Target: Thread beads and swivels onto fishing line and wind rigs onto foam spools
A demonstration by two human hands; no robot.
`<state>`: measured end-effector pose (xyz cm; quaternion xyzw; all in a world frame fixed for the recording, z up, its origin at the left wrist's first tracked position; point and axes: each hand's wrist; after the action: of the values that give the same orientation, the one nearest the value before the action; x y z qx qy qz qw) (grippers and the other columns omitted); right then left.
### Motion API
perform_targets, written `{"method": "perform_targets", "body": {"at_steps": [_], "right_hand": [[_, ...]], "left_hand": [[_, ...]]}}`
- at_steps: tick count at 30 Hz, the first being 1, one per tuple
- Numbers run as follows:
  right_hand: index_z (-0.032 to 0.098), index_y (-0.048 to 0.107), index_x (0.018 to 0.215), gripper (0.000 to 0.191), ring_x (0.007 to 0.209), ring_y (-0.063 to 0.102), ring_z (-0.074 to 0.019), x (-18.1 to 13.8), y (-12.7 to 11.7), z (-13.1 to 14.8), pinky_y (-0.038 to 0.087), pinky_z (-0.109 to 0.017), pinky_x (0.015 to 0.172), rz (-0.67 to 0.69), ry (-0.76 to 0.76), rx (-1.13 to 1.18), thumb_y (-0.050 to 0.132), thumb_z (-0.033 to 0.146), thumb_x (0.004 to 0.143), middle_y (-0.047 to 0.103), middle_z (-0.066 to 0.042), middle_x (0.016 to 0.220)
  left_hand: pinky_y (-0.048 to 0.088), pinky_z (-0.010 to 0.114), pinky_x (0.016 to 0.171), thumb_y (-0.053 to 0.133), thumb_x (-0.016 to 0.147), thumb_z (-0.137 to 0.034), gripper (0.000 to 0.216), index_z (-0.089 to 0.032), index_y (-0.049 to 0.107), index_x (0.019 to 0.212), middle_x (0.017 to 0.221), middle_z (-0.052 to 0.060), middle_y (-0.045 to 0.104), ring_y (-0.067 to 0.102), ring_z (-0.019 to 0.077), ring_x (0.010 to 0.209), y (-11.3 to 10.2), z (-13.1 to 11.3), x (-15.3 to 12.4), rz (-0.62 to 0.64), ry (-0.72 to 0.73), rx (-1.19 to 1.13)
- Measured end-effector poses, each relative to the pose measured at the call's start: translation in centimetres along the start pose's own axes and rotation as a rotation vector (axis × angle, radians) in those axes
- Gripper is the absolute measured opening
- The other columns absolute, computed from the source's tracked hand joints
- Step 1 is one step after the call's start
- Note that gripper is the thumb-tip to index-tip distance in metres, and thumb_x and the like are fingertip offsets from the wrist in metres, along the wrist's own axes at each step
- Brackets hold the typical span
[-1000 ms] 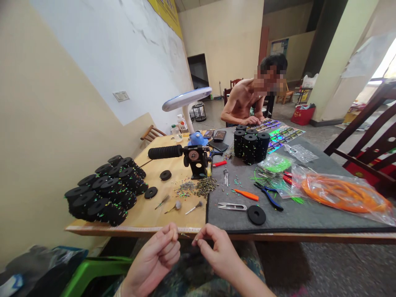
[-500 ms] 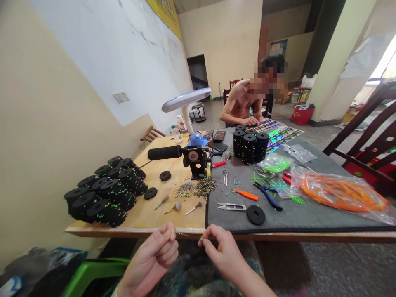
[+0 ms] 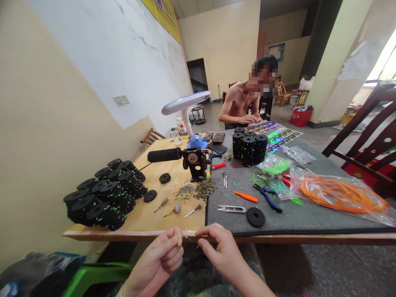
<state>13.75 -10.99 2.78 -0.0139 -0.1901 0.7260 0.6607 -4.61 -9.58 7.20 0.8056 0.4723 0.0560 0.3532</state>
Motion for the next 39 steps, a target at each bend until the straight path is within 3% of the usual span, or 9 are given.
{"method": "perform_targets", "body": {"at_steps": [16,28,39], "right_hand": [[0.019,0.064,0.073,0.011,0.072,0.062,-0.0175,0.8,1.5,1.2,0.047,-0.027,0.069,0.018,-0.01,0.12,0.057,0.021,0.081,0.069,-0.002,0.074],[0.019,0.066,0.075,0.014,0.079,0.064,-0.0197,0.3,1.6,0.0,0.046,-0.03,0.076,0.052,0.022,0.127,0.056,0.021,0.084,0.072,-0.004,0.08],[0.018,0.068,0.074,0.013,0.075,0.064,-0.0191,-0.1,1.5,-1.0,0.045,-0.029,0.073,0.017,0.021,0.025,0.057,0.014,0.079,0.071,-0.004,0.076]], "left_hand": [[0.011,0.019,0.041,0.071,0.076,-0.033,0.026,-0.015,0.054,0.068,0.045,-0.013,0.018,0.01,0.0034,0.04,-0.5,0.5,0.3,-0.028,-0.004,-0.029],[0.012,0.018,0.04,0.074,0.074,-0.031,0.026,-0.015,0.054,0.067,0.044,-0.013,0.018,0.01,0.003,0.04,-0.6,0.2,0.0,-0.042,0.019,-0.092],[0.013,0.018,0.041,0.071,0.077,-0.029,0.023,-0.014,0.055,0.068,0.045,-0.013,0.018,0.011,0.0033,0.04,-0.1,0.0,-0.2,-0.005,0.03,-0.086]]}}
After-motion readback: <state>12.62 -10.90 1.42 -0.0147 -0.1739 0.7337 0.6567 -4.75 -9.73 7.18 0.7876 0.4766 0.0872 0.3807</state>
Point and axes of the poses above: each hand's wrist, its own x-axis towards the middle knuckle, its own y-axis out of the palm, z = x × y
